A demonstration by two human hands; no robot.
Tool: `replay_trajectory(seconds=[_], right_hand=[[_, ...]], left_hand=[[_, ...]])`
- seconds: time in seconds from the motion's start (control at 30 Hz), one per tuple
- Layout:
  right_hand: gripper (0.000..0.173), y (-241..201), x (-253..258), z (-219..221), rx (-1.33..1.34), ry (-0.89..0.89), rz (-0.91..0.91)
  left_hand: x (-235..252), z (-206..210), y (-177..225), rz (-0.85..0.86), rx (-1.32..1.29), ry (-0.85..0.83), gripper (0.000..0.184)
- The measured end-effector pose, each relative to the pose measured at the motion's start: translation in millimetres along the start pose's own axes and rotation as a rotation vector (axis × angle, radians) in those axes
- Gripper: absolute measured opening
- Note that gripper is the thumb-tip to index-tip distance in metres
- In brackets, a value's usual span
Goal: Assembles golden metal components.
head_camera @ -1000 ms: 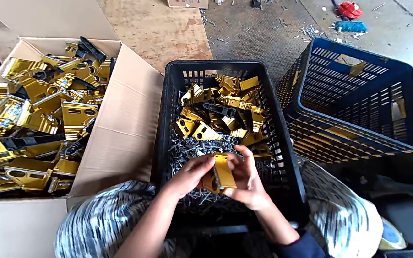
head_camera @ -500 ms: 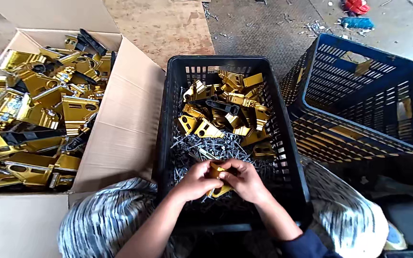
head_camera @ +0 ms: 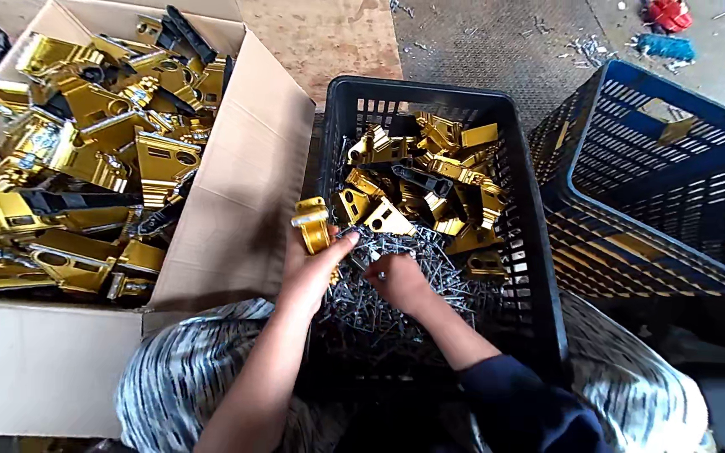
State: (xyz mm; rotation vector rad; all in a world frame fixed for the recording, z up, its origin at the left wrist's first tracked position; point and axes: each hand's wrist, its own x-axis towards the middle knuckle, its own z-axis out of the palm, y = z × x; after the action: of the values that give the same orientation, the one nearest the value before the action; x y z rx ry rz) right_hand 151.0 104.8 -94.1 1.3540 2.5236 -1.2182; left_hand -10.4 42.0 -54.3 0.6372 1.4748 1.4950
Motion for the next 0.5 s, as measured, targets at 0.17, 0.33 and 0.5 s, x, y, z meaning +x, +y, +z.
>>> replay_trajectory(seconds=[0.17,0.33,0.5], right_hand=[[0.026,-25.0,11.4,58.6,-0.373,-0.21,0.028],[0.029,-50.8,17.3,68.6,-0.348,-0.261,0.213],[0.029,-41.5,11.2,50.3,-0.253,-0.307,0.202]], left_hand=[[-0.4,0.5,3.5,0.026,-0.122,-0.023,0.086],[-3.8,4.4,1.7,0.008,-0.117,-0.086,0.072],[-4.3,6.5,2.2,-0.031,-0.15,-0.072,0.067]])
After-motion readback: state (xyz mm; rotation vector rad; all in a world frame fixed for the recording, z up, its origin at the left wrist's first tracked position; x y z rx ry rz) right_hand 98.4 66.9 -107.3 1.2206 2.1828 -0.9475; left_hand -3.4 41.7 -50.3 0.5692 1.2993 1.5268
